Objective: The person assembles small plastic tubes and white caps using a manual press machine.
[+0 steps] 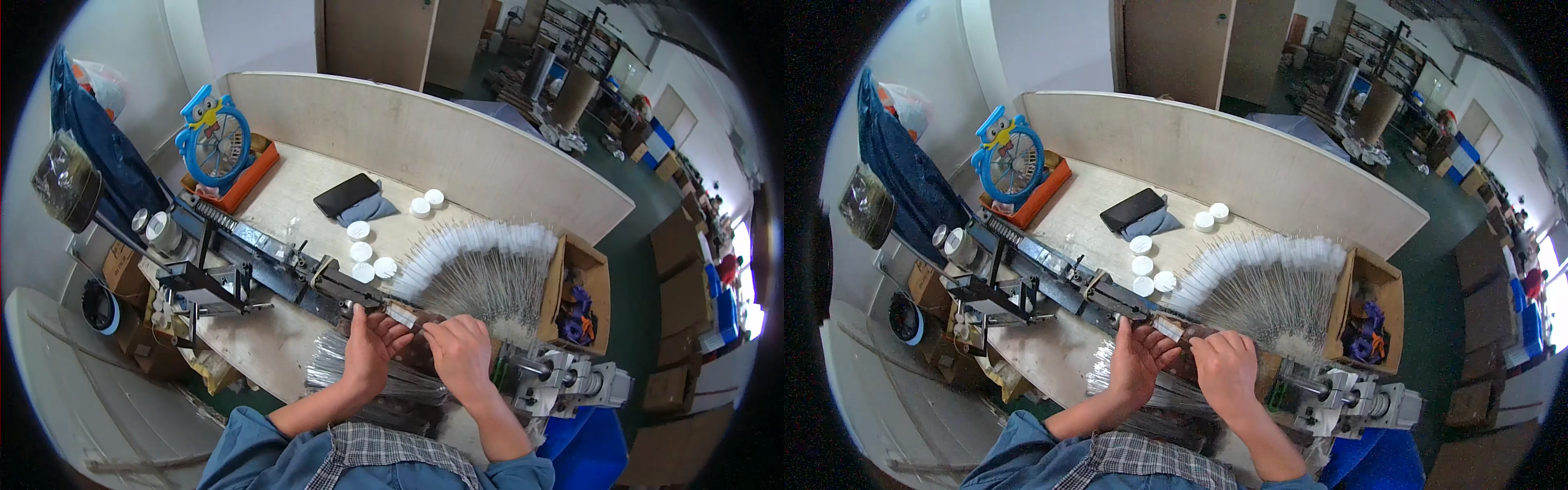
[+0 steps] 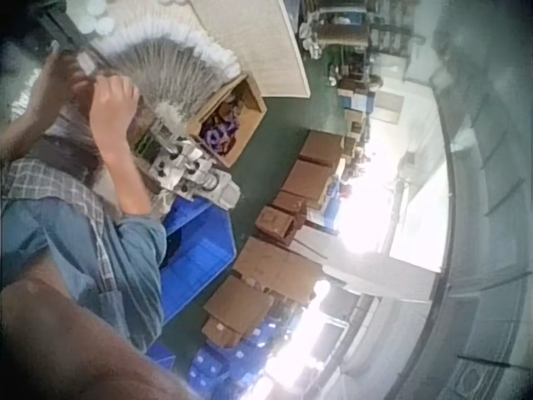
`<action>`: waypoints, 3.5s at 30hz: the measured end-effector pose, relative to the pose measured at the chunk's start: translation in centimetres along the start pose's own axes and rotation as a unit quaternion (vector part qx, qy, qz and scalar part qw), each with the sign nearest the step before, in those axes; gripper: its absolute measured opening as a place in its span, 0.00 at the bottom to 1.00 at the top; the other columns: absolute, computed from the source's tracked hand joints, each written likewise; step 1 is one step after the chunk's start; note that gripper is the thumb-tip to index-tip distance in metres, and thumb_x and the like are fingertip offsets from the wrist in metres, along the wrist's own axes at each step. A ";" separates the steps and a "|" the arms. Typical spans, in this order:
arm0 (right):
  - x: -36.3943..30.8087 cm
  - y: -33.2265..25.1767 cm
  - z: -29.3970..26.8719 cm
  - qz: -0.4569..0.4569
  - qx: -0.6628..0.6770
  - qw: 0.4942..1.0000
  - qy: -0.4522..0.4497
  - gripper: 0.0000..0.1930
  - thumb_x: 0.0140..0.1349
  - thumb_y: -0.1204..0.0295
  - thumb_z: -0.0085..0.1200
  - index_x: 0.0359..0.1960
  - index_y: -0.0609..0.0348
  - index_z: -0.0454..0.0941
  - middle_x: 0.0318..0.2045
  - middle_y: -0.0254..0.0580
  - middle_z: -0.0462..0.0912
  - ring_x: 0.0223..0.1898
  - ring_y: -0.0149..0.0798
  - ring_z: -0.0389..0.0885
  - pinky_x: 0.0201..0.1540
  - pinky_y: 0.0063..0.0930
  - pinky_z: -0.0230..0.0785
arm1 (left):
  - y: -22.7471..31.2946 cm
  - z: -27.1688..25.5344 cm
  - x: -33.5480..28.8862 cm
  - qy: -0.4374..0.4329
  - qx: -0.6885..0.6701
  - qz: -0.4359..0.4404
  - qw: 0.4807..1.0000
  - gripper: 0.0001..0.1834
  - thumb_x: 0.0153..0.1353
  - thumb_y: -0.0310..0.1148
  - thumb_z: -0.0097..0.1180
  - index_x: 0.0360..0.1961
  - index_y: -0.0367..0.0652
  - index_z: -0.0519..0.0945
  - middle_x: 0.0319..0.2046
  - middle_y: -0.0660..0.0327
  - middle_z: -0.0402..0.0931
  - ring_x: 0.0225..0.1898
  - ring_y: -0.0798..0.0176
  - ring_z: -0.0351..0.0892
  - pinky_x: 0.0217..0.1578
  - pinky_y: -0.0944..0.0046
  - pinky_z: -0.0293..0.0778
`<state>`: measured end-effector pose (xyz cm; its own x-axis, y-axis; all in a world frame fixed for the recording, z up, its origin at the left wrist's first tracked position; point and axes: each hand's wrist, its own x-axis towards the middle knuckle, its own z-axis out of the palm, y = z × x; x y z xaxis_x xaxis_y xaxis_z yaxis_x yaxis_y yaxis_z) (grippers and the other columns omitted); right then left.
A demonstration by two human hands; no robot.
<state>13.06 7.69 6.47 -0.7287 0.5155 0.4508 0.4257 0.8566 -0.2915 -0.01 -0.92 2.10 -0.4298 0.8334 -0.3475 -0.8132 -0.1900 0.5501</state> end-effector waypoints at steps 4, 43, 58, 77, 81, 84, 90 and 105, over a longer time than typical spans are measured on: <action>-0.2 0.4 -0.8 0.016 0.022 1.000 0.012 0.08 0.48 0.73 0.63 0.32 0.55 0.82 0.30 0.35 0.82 0.38 0.39 0.77 0.42 0.34 0.65 | -0.3 0.4 0.2 0.019 0.042 -0.013 0.999 0.36 0.67 0.63 0.32 0.50 0.36 0.68 0.46 0.52 0.72 0.45 0.57 0.75 0.49 0.57 0.73; -7.3 1.3 -3.0 0.079 0.005 0.967 -0.241 0.08 0.52 0.80 0.49 0.35 0.59 0.73 0.31 0.45 0.71 0.35 0.49 0.80 0.35 0.42 0.74 | 0.3 -6.3 -0.3 0.028 0.314 0.006 0.949 0.19 0.60 0.38 0.56 0.48 0.40 0.70 0.42 0.58 0.75 0.45 0.61 0.75 0.48 0.59 0.71; -3.7 6.1 -10.0 0.138 -0.124 0.981 -0.055 0.08 0.55 0.81 0.50 0.37 0.62 0.75 0.31 0.49 0.76 0.32 0.51 0.79 0.35 0.42 0.72 | 5.8 0.3 -4.2 -0.235 0.223 -0.241 0.915 0.18 0.69 0.43 0.44 0.41 0.37 0.74 0.30 0.51 0.79 0.24 0.65 0.77 0.27 0.63 0.75; -4.7 9.3 -6.7 0.248 0.014 0.968 0.041 0.05 0.60 0.69 0.55 0.36 0.54 0.78 0.26 0.49 0.81 0.30 0.54 0.80 0.31 0.41 0.71 | -6.9 9.3 5.7 -0.411 0.724 0.386 0.398 0.05 0.47 0.31 0.57 0.28 0.47 0.77 0.26 0.61 0.74 0.28 0.55 0.78 0.29 0.56 0.73; -4.4 8.9 -6.0 0.254 0.102 0.962 -0.007 0.07 0.54 0.67 0.60 0.32 0.53 0.83 0.26 0.47 0.81 0.29 0.50 0.80 0.31 0.40 0.70 | -7.4 9.3 10.9 -0.372 0.767 0.426 0.301 0.05 0.47 0.31 0.57 0.28 0.49 0.78 0.29 0.63 0.74 0.33 0.57 0.77 0.35 0.58 0.71; -4.1 9.5 -7.1 0.261 0.133 0.951 -0.098 0.08 0.50 0.65 0.63 0.31 0.52 0.85 0.25 0.44 0.81 0.28 0.47 0.79 0.32 0.38 0.70 | -5.7 7.5 8.6 -0.341 0.758 0.430 0.351 0.09 0.50 0.35 0.60 0.34 0.48 0.80 0.36 0.62 0.77 0.39 0.58 0.78 0.38 0.60 0.71; 1.1 6.5 -4.5 0.035 0.164 0.978 -0.126 0.09 0.48 0.64 0.62 0.28 0.53 0.85 0.27 0.35 0.82 0.34 0.42 0.76 0.37 0.36 0.70 | 2.9 -0.8 0.2 -0.319 0.703 0.383 0.508 0.12 0.49 0.25 0.64 0.38 0.44 0.83 0.36 0.59 0.81 0.34 0.55 0.81 0.34 0.64 0.77; 7.0 -1.0 4.2 0.035 0.105 0.988 -0.110 0.05 0.45 0.68 0.63 0.24 0.53 0.83 0.25 0.33 0.81 0.36 0.40 0.75 0.37 0.35 0.70 | 7.2 -2.7 -1.0 -0.016 0.118 -0.100 0.988 0.30 0.68 0.54 0.41 0.42 0.33 0.79 0.28 0.54 0.80 0.25 0.63 0.79 0.27 0.67 0.73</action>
<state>5.28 10.41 6.40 -0.8107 0.5358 0.2360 0.3742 0.7842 -0.4950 -6.48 -4.57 4.35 -0.2548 0.8585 -0.4451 -0.7647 0.1028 0.6361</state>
